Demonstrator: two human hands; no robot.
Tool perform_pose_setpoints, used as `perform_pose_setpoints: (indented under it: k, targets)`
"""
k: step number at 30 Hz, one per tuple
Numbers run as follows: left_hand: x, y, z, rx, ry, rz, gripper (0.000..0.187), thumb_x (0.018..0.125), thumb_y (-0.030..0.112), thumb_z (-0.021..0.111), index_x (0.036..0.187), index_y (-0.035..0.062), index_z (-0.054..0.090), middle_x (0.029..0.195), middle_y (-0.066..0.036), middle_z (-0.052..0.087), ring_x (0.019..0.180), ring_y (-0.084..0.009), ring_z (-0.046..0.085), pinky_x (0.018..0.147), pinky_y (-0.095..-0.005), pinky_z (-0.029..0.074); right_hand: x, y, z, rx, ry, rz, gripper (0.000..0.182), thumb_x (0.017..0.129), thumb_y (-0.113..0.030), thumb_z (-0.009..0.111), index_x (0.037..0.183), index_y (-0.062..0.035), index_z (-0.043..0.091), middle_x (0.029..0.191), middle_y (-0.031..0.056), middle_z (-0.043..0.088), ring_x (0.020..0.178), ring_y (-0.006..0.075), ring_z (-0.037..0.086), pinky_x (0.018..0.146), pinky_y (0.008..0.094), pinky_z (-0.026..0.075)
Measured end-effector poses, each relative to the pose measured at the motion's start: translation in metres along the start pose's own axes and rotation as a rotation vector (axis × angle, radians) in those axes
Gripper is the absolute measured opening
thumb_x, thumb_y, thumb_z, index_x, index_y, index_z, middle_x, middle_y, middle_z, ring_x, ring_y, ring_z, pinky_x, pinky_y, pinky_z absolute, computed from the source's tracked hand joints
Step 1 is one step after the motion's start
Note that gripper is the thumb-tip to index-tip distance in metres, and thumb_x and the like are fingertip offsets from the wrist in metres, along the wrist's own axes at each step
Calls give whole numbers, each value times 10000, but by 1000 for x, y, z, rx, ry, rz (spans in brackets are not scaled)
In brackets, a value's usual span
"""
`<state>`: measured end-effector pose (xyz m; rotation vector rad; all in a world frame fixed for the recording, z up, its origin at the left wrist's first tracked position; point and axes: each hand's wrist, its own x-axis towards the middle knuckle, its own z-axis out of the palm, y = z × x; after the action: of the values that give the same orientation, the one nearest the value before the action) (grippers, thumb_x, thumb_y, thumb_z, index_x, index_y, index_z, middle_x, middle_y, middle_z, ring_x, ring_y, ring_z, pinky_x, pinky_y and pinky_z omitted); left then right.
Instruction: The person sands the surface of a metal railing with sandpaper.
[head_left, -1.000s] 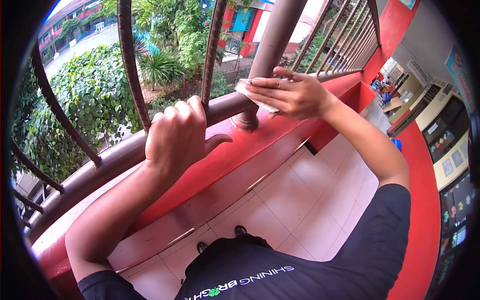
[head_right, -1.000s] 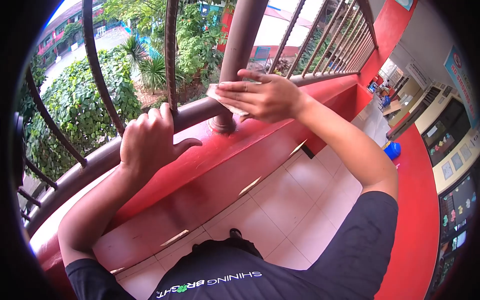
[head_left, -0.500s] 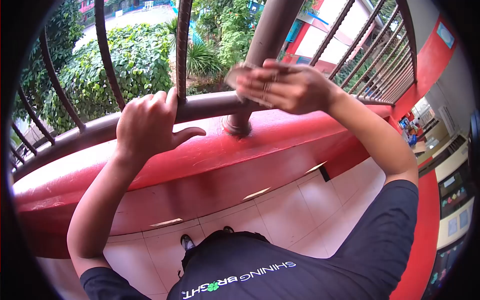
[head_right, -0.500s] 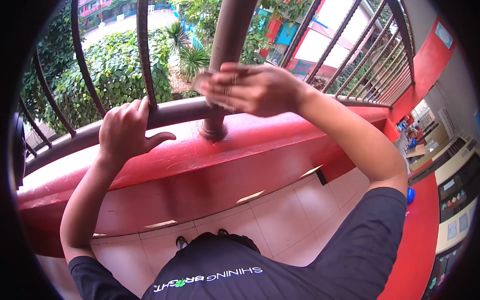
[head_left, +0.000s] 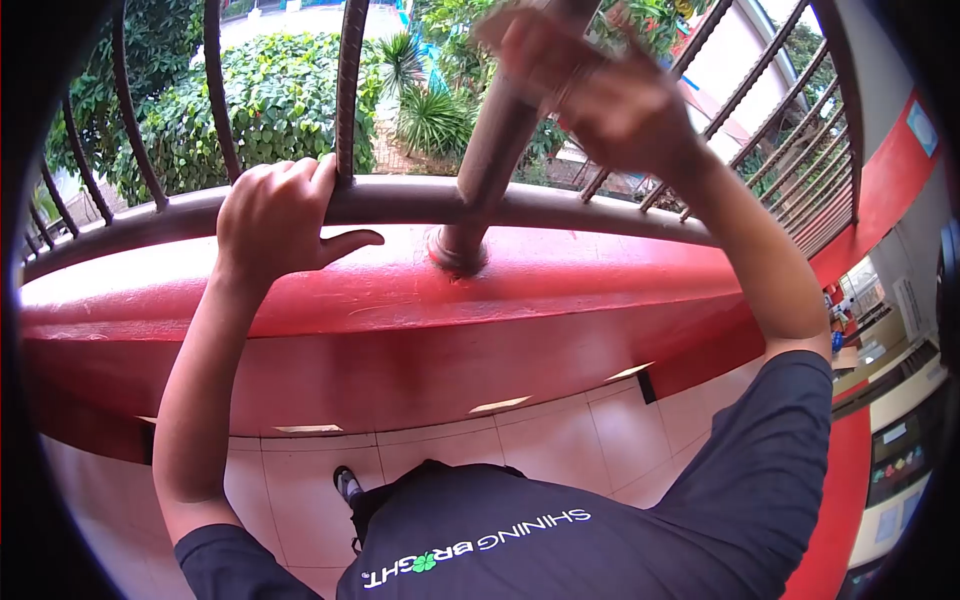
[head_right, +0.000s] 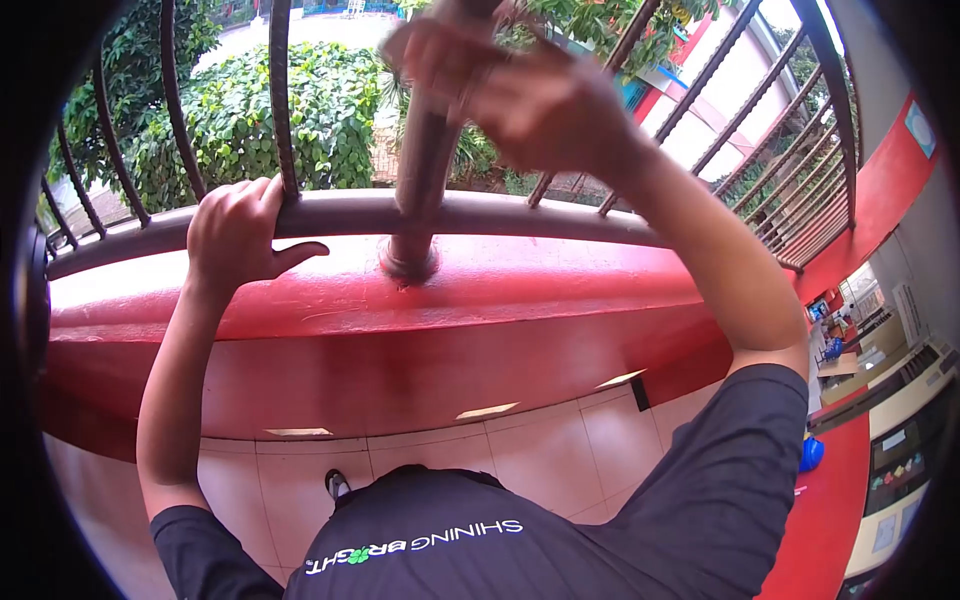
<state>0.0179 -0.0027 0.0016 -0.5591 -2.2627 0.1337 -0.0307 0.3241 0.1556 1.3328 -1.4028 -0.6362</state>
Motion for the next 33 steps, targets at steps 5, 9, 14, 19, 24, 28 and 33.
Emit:
perform_pose_setpoints:
  k: [5, 9, 14, 19, 24, 28, 33]
  targets:
    - [0, -1, 1, -31, -10, -16, 817, 730, 814, 707, 970, 36, 645, 749, -106, 625, 682, -306, 668, 662, -429, 549, -3, 9, 6, -10, 22, -89, 396, 927, -149, 617, 1285, -281, 721, 1385, -97, 673, 1355, 64, 564, 1270, 363, 307]
    - [1, -1, -4, -3, -65, -7, 902, 772, 867, 601, 1001, -3, 669, 735, -97, 631, 665, -264, 680, 625, -382, 551, -12, -15, 9, 86, -101, -168, 394, 925, -137, 592, 1274, -267, 723, 1360, -72, 688, 1290, 59, 609, 1210, 371, 401]
    - [1, -5, 0, -16, 4, 25, 866, 762, 881, 593, 939, 36, 653, 730, -92, 631, 637, -261, 668, 607, -379, 547, -13, 1, 4, 54, -57, -187, 392, 960, -144, 549, 1284, -284, 721, 1380, -82, 678, 1374, 58, 546, 1245, 406, 363]
    - [0, -2, -2, -39, 0, 0, 874, 720, 882, 631, 925, 33, 638, 741, -111, 623, 685, -293, 667, 644, -406, 540, -9, -17, 14, -49, -65, -527, 354, 967, -96, 599, 1288, -199, 709, 1361, -51, 687, 1336, 97, 590, 1211, 381, 400]
    - [0, -4, -3, -96, -43, -28, 874, 718, 881, 636, 921, 30, 643, 755, -126, 640, 678, -303, 669, 650, -419, 547, 11, 14, -5, 33, 8, 46, 379, 922, -68, 667, 1297, -107, 706, 1296, 11, 724, 1292, 147, 633, 1226, 409, 388]
    - [2, -7, -4, -60, 66, 54, 870, 770, 884, 579, 907, 29, 655, 698, -109, 634, 632, -273, 679, 598, -375, 551, -1, 14, 7, -263, 33, -557, 328, 934, -69, 652, 1254, -85, 725, 1351, 9, 694, 1208, 140, 674, 1192, 349, 446]
    - [0, -7, -2, -82, 20, 23, 872, 766, 888, 581, 913, 31, 658, 695, -103, 629, 628, -262, 676, 588, -367, 544, 8, -1, -1, -238, 22, -344, 369, 939, -65, 641, 1300, -103, 707, 1428, 53, 649, 1292, 111, 622, 1193, 354, 442]
